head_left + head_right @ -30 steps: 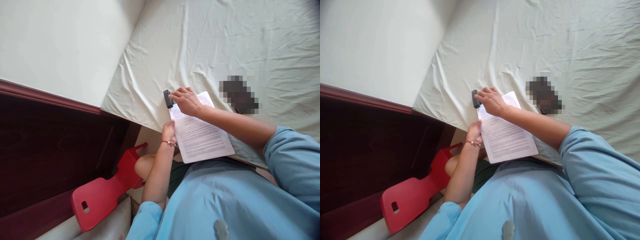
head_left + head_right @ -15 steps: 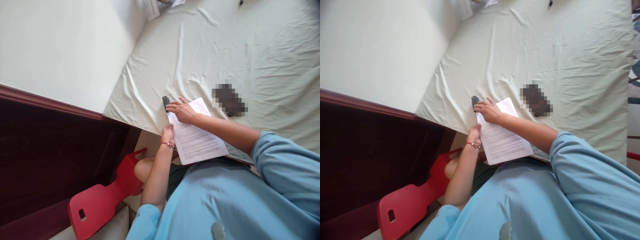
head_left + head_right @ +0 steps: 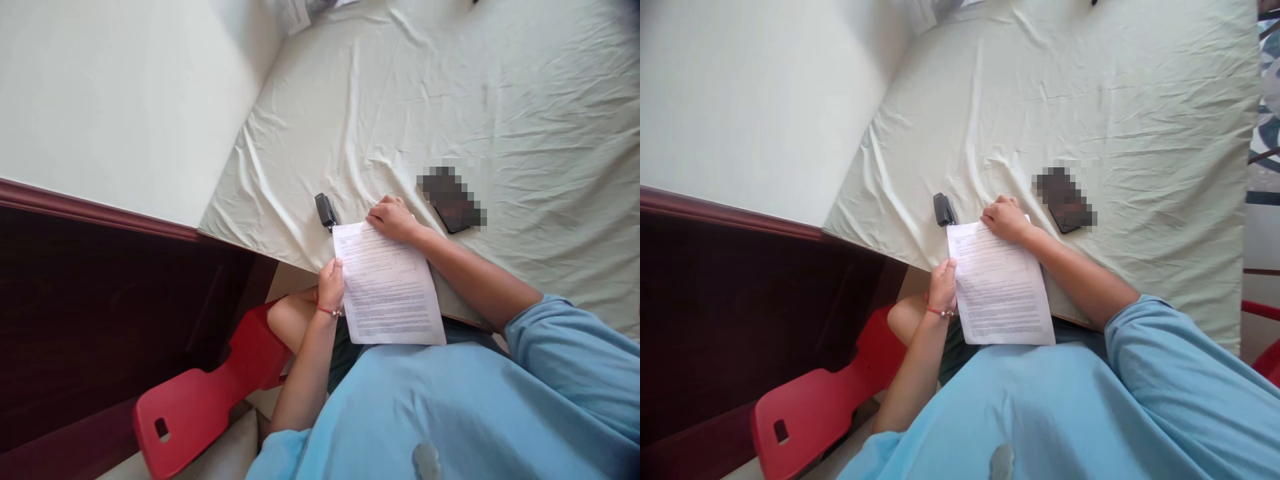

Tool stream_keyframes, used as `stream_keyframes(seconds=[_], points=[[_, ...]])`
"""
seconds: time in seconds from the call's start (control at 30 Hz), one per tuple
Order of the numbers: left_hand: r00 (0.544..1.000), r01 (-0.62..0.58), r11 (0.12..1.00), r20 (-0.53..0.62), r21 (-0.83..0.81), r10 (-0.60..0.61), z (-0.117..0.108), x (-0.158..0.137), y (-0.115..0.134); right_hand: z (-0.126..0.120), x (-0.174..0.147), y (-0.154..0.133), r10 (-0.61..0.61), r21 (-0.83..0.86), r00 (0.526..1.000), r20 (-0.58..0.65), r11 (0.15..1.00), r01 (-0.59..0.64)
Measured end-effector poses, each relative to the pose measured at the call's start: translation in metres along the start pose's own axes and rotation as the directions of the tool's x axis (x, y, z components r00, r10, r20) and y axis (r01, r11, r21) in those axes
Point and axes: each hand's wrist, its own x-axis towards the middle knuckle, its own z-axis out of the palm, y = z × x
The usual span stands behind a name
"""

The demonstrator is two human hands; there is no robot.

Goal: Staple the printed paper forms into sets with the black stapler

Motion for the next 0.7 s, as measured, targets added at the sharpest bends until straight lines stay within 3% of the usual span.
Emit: stream_keyframes(seconds=[0.23,0.4,0.53,0.7], points=[[0.999,-0.024,0.993,-0.031,0.113,0.028,0.006,0.004,0.003,0.008,-0.002,0.005,0.024,-0.071,0.999,-0.049,0.997,-0.027],[0.982,-0.185,0.96,0.02,0.212,0.185,0.0,-0.001,-0.002,-0.008,-0.01,0.015,-0.056,-0.06,0.998,0.005,0.997,0.056],[0.959,-0.283,0.913,0.058,0.294,0.279,-0.008,-0.009,-0.003,-0.027,-0.017,0.024,-0.171,0.251,0.978,0.122,0.958,0.137],[0.936,-0.323,0.871,-0.012,0.37,0.353,-0.008,-0.014,-0.002,-0.035,-0.022,0.019,0.066,0.701,0.997,0.038,0.709,-0.074]])
